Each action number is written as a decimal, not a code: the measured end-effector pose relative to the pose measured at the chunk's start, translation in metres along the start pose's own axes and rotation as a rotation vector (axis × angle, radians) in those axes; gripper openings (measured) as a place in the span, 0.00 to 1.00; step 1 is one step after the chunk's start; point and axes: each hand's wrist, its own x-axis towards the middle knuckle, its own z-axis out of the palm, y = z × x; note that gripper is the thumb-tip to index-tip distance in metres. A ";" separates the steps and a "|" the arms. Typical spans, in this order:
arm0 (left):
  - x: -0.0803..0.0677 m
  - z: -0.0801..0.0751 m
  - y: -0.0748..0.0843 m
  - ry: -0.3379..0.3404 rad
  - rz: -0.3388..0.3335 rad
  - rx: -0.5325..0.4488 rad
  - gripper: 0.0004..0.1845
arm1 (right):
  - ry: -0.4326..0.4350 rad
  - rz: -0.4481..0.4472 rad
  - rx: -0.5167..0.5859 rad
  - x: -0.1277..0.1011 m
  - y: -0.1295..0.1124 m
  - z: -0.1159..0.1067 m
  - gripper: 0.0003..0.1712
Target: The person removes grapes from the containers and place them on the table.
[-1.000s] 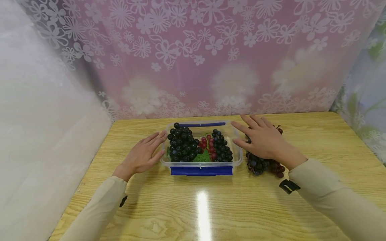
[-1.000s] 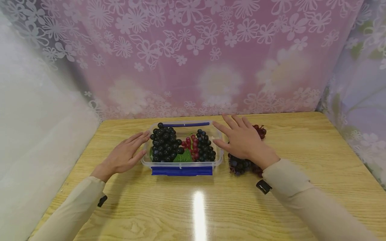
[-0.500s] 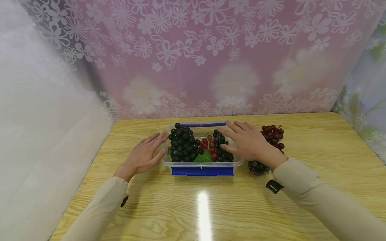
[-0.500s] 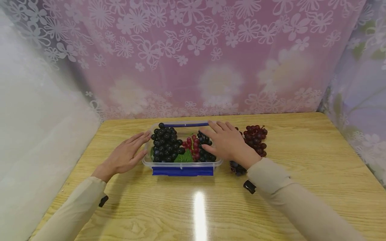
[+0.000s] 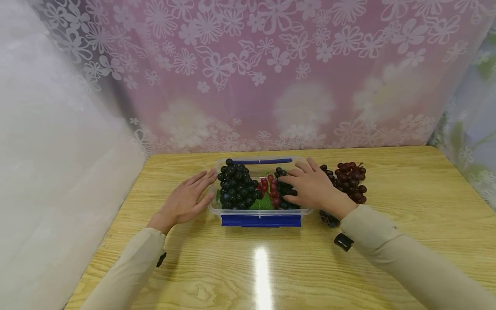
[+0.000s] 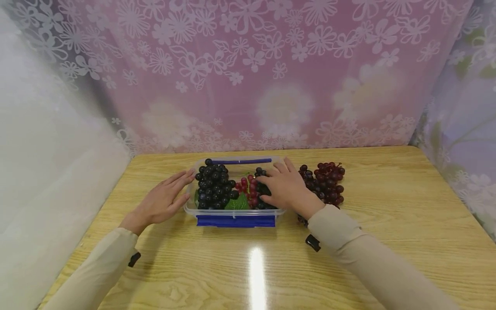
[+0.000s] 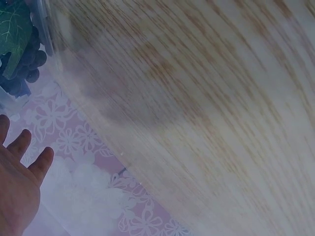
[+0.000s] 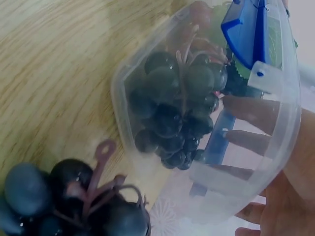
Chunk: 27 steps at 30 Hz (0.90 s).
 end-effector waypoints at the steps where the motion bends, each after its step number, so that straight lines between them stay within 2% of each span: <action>1: 0.000 0.000 0.000 -0.001 -0.001 0.000 0.31 | 0.001 -0.004 -0.005 0.001 -0.001 0.000 0.31; 9: 0.000 0.001 -0.001 0.011 -0.001 -0.003 0.31 | -0.035 -0.019 -0.026 0.006 -0.010 0.001 0.21; 13: -0.001 0.001 -0.001 0.014 -0.002 -0.005 0.31 | -0.111 -0.009 -0.018 0.011 -0.013 0.001 0.19; 27: 0.000 0.001 0.000 0.019 -0.006 -0.005 0.31 | -0.414 0.057 0.039 0.030 -0.020 -0.012 0.24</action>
